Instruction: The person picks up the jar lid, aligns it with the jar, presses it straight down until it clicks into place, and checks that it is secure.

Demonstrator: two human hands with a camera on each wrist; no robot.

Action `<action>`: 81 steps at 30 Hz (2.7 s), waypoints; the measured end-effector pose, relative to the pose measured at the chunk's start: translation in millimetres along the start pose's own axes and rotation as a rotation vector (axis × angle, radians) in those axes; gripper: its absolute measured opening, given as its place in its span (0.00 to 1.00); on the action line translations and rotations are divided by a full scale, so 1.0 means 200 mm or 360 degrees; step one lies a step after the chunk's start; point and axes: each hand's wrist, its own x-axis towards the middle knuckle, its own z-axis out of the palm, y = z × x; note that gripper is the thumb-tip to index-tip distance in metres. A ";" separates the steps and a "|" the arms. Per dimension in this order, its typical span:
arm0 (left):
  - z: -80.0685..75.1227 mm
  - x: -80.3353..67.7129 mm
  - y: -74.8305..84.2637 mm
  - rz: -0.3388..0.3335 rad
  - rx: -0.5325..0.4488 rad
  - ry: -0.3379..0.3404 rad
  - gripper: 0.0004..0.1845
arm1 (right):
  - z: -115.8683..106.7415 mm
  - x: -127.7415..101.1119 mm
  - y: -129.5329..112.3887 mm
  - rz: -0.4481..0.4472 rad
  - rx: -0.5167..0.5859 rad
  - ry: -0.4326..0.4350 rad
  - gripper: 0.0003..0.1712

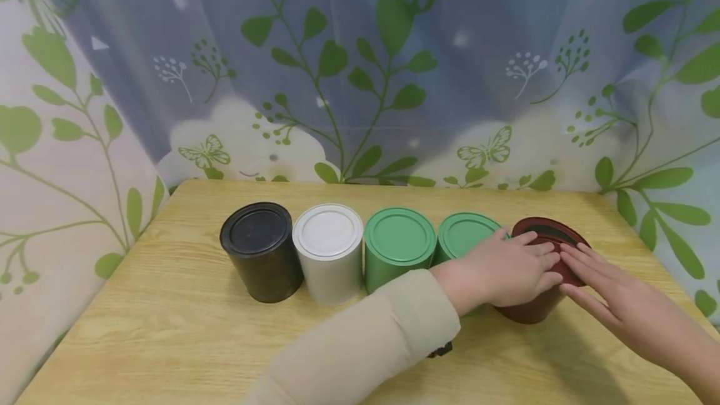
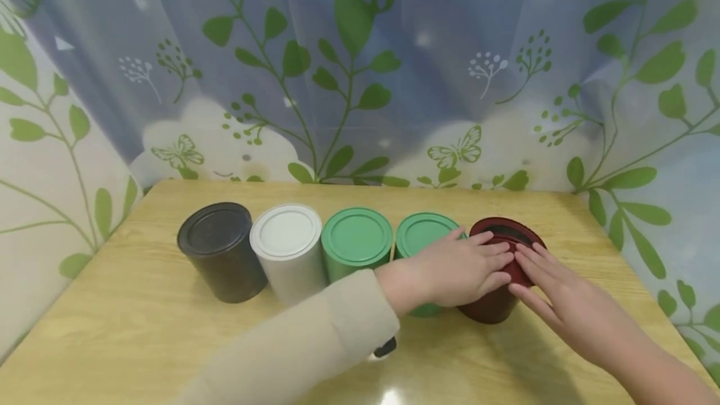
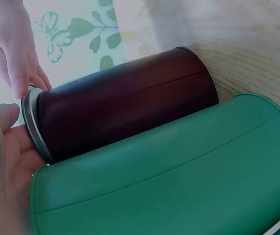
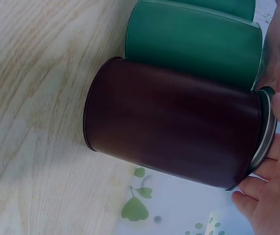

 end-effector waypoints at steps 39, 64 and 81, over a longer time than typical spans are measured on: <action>0.03 0.09 -0.02 -0.0148 -0.0005 0.0143 0.26 | -0.01 0.11 0.07 -0.0179 -0.0044 -0.0044 0.28; -0.01 0.11 -0.02 -0.0216 -0.0027 0.0004 0.28 | -0.06 0.19 0.06 0.0045 0.0112 -0.0381 0.35; -0.09 0.08 0.01 -0.0416 -0.0203 -0.0304 0.30 | -0.06 0.19 0.10 0.0076 0.0359 -0.0536 0.34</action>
